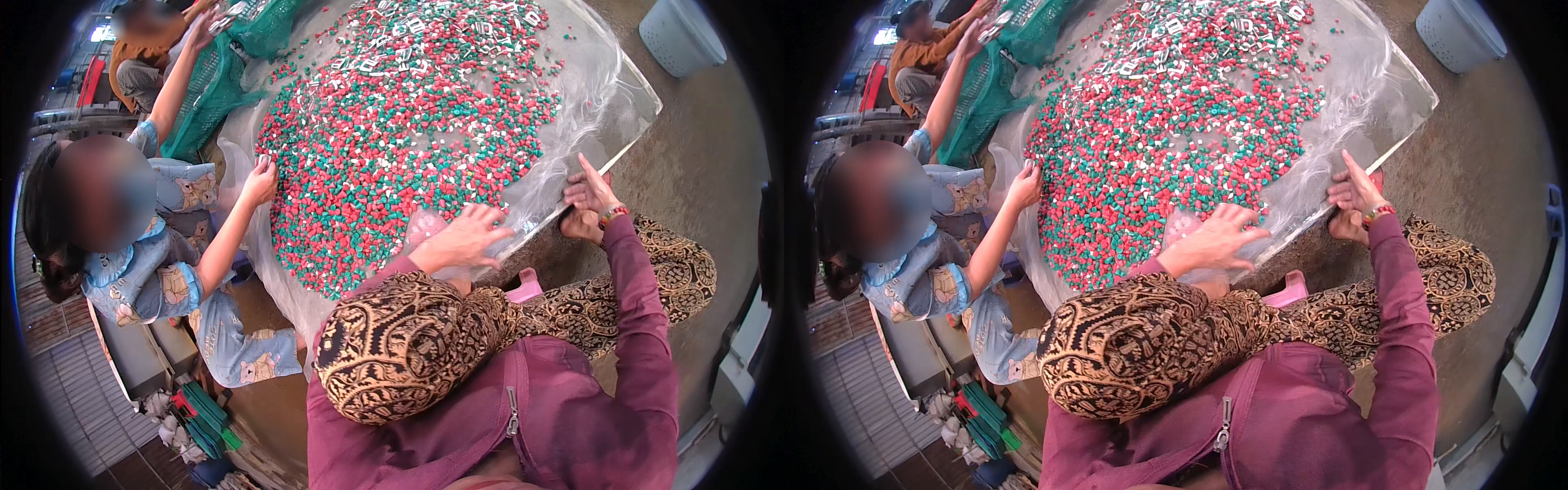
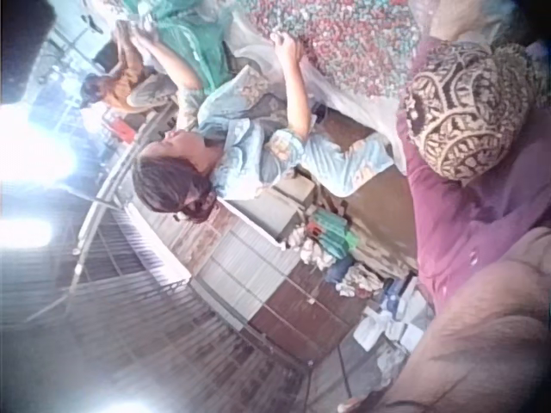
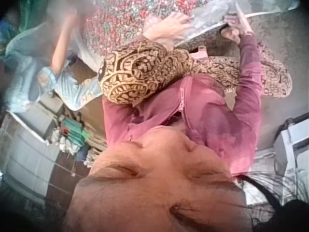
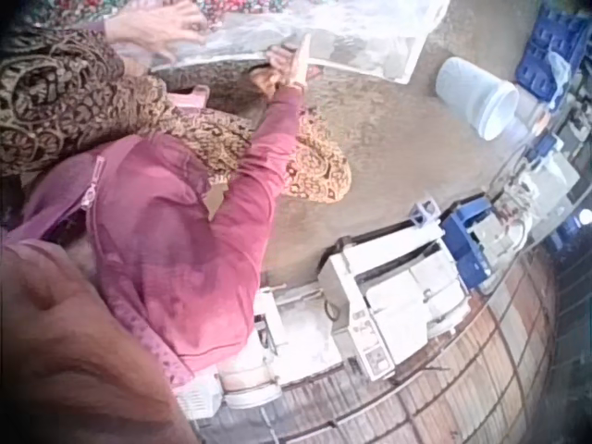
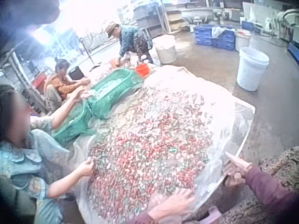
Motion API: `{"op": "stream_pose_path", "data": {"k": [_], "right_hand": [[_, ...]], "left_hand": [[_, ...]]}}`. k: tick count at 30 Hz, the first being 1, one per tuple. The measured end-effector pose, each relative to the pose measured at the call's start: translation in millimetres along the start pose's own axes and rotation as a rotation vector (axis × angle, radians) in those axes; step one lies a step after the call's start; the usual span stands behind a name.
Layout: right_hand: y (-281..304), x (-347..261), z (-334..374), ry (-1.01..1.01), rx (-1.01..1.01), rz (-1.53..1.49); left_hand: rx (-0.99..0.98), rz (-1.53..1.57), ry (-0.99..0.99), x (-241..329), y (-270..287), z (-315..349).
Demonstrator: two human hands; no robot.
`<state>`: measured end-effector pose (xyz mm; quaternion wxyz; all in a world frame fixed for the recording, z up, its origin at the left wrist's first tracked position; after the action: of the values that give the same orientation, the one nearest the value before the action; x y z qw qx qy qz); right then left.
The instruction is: The person sits on the floor and sorts red, green, and white plastic pellets by hand, picking them from a large pile on a plastic sheet and placing them into a green basket. Another person works alongside, also sorting the pellets.
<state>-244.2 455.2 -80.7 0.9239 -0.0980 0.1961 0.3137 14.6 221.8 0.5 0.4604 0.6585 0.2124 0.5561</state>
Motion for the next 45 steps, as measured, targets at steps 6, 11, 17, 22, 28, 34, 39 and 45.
{"op": "stream_pose_path", "data": {"k": [6,11,17,22,28,34,39,45], "right_hand": [[-39.4,-30.8,-15.7,0.235,0.180,-0.078],[-14.7,-39.9,-28.5,0.326,0.098,-0.063],[-21.6,-58.7,-18.5,0.338,0.065,0.029],[-43.2,-91.8,4.7,0.604,0.208,0.280],[-45.9,-116.6,23.4,0.798,0.527,0.888],[-29.4,-114.8,13.3,0.296,0.245,1.135],[-34.7,-115.4,-13.2,0.210,0.480,1.386],[-123.8,-234.2,49.9,0.554,0.697,2.006]], "left_hand": [[-0.055,-0.260,-0.161,11.5,-22.7,-7.1],[-0.016,-0.129,0.242,-3.3,-3.7,2.9],[0.360,0.061,0.416,-53.7,54.1,27.7],[0.530,0.393,0.679,-49.2,123.0,30.5],[0.195,0.980,0.488,-31.7,114.7,43.8],[-0.372,1.126,0.443,-11.4,10.9,43.9],[-0.250,1.283,0.319,-25.6,-6.8,47.9],[-0.209,1.124,0.287,-8.5,61.5,63.2]]}}
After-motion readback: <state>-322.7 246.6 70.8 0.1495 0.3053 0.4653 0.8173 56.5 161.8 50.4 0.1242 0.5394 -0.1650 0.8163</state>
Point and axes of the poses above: each hand's wrist, its own z-axis away from the middle knuckle, its own y-axis out of the back of the hand, x = y × z, the point moved 1 cm from there along -z, towards the middle knuckle, and after that the axes turned 1 degree about -x, right-handed, at the moved point
